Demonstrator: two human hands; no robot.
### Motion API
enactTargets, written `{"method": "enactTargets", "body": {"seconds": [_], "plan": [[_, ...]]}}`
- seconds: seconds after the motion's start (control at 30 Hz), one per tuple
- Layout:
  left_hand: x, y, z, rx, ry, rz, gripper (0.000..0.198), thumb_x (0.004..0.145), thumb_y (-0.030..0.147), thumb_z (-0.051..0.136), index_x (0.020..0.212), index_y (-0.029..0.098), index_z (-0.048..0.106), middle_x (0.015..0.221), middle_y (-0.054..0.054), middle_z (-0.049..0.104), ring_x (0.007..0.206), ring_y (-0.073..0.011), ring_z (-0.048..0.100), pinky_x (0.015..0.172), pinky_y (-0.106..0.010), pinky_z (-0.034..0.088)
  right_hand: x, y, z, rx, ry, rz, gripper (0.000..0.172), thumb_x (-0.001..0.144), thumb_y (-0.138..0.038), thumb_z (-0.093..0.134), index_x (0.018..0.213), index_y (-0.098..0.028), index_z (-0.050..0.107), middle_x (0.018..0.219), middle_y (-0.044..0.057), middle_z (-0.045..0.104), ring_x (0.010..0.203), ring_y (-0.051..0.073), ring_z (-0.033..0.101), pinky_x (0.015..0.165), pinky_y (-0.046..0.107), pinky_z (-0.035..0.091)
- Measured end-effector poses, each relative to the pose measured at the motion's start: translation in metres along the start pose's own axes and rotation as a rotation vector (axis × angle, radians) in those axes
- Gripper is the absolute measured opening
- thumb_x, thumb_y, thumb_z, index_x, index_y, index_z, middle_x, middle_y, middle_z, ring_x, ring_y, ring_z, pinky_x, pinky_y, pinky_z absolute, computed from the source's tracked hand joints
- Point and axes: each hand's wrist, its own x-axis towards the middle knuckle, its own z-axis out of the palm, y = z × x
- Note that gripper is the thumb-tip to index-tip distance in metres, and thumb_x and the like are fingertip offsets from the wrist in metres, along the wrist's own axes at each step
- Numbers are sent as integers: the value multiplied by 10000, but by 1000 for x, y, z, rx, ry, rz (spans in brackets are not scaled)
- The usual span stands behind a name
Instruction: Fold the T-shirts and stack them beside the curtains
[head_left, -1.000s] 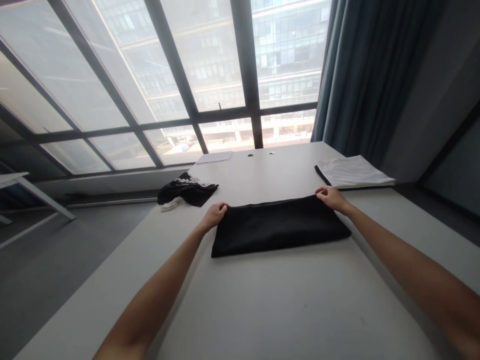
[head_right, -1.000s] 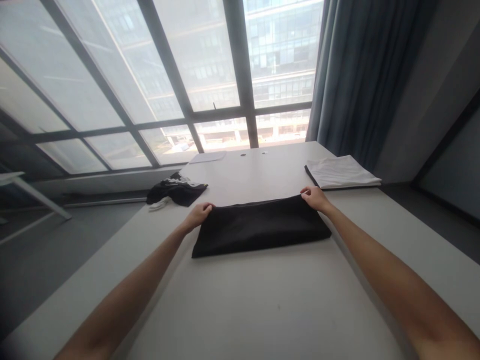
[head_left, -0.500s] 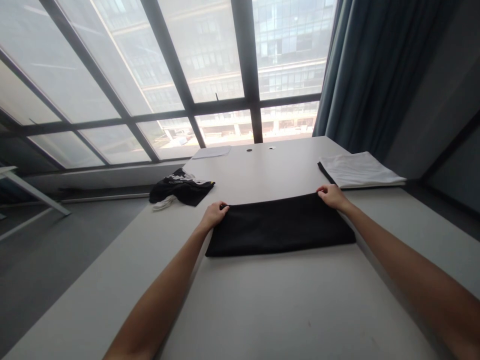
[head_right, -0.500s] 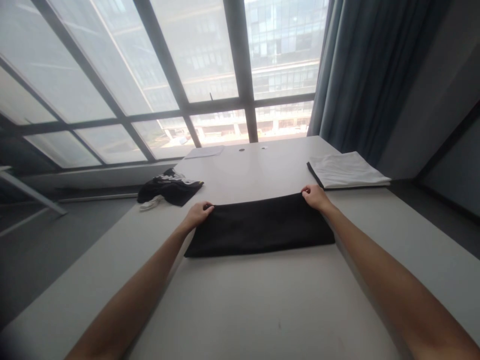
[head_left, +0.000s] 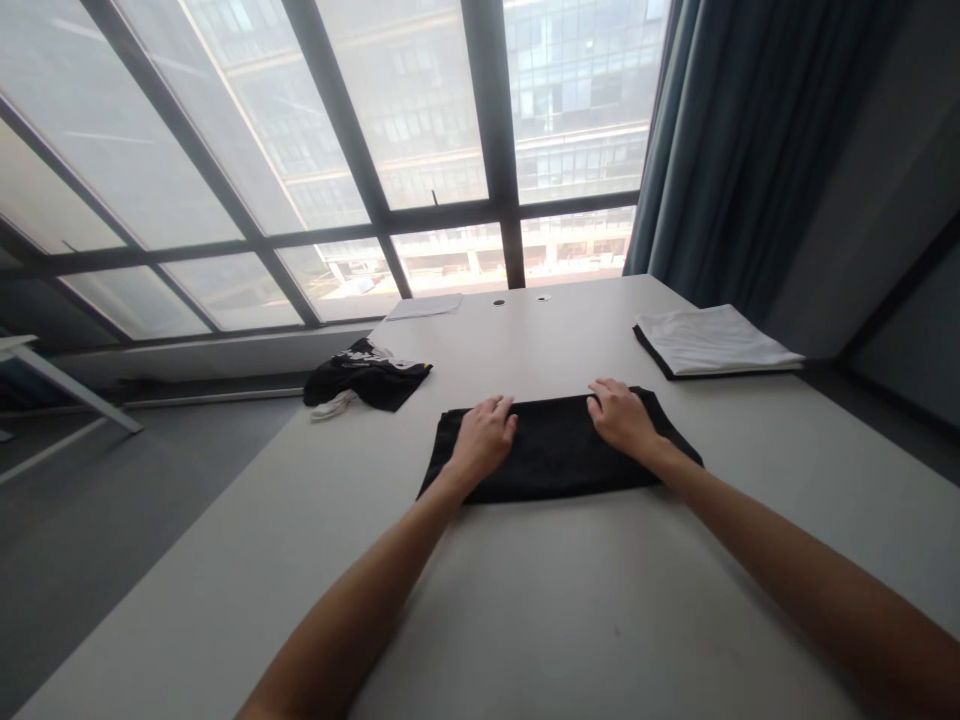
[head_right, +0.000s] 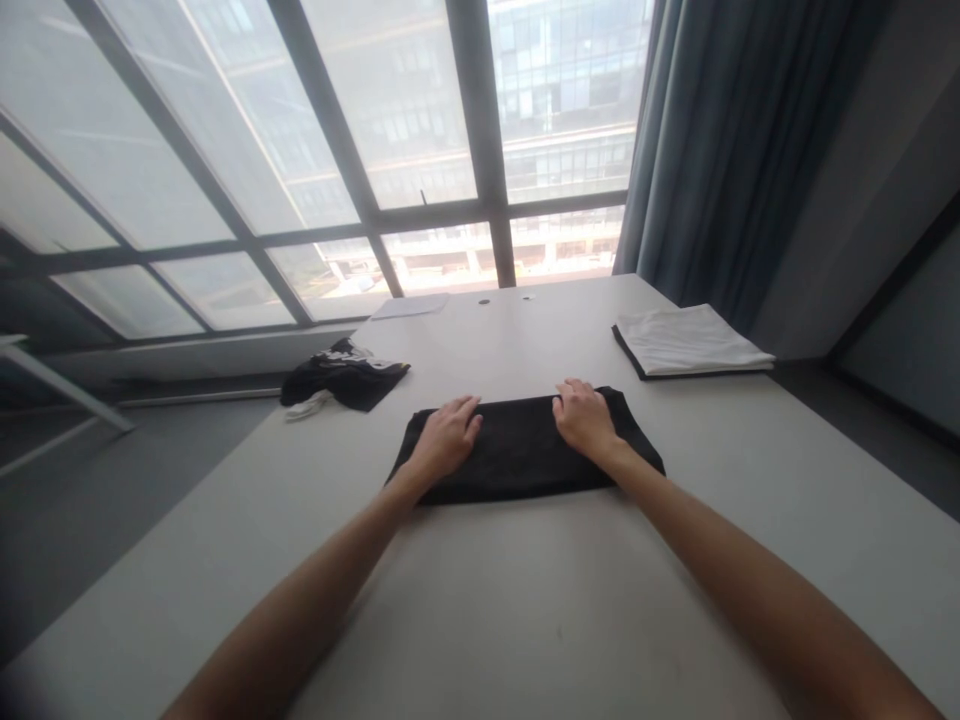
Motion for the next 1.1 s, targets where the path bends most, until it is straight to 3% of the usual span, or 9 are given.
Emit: {"method": "enactTargets", "body": {"seconds": [0.07, 0.13, 0.23, 0.33, 0.53, 0.7, 0.83, 1.0, 1.1], "plan": [[-7, 31, 15, -21, -44, 64, 489, 1047, 378, 348, 1500, 237, 466, 1556, -84, 459, 1439, -265, 394, 1192, -458, 290, -18, -28, 13, 10, -76, -79, 467, 988, -328, 401, 1376, -145, 587, 1483, 160, 529, 1376, 286, 449, 1124, 427, 356], [-14, 49, 31, -24, -117, 70, 519, 1044, 402, 342, 1528, 239, 431, 1605, -86, 383, 1492, -295, 306, 1209, -532, 233, -35, -45, 28, 31, -152, -132, 508, 986, -340, 400, 1447, -166, 525, 1564, 137, 440, 1455, 289, 358, 1168, 478, 294], [-21, 53, 45, -19, -162, 45, 543, 1040, 426, 330, 1543, 239, 413, 1630, -86, 333, 1515, -309, 256, 1217, -556, 200, -50, -53, 42, 46, -198, -157, 531, 992, -339, 389, 1487, -168, 479, 1595, 132, 393, 1495, 277, 297, 1200, 502, 230], [-22, 48, 47, -16, -153, 44, 548, 1040, 440, 324, 1541, 240, 419, 1635, -78, 323, 1516, -304, 255, 1222, -539, 200, -47, -50, 41, 56, -200, -114, 522, 997, -323, 377, 1480, -158, 486, 1594, 144, 390, 1498, 275, 297, 1199, 496, 236], [-19, 46, 47, -5, -165, 40, 553, 1036, 460, 336, 1543, 253, 413, 1639, -67, 315, 1519, -305, 246, 1218, -546, 207, -18, -8, 26, -19, -79, -73, 547, 1016, -364, 343, 1507, -146, 442, 1636, 137, 304, 1529, 274, 205, 1222, 520, 150], [-18, 44, 48, -5, -185, 43, 553, 1034, 465, 338, 1550, 274, 397, 1644, -51, 305, 1523, -290, 239, 1224, -531, 202, -7, 35, 31, -34, -216, 79, 585, 1015, -420, 338, 1515, -128, 425, 1619, 160, 334, 1508, 283, 263, 1213, 519, 188], [-19, 43, 49, -3, -179, 41, 549, 1033, 469, 334, 1550, 294, 395, 1645, -38, 302, 1526, -280, 237, 1228, -519, 202, -3, 49, 30, -38, -67, 101, 564, 1028, -392, 298, 1503, -121, 439, 1616, 158, 343, 1514, 267, 252, 1217, 496, 188], [-17, 44, 47, -37, -212, 28, 564, 1026, 473, 349, 1551, 272, 398, 1649, -51, 288, 1531, -285, 218, 1233, -529, 181, -1, 67, 36, -82, -185, 175, 598, 1024, -429, 300, 1502, -97, 435, 1613, 171, 342, 1508, 296, 264, 1201, 542, 208], [-9, 39, 39, -112, -237, 5, 550, 1030, 495, 334, 1505, 256, 470, 1626, -67, 343, 1515, -285, 266, 1219, -518, 226, -1, 73, 42, -102, -186, 161, 602, 1021, -436, 301, 1497, -98, 445, 1612, 180, 339, 1509, 301, 258, 1200, 552, 202]]}}
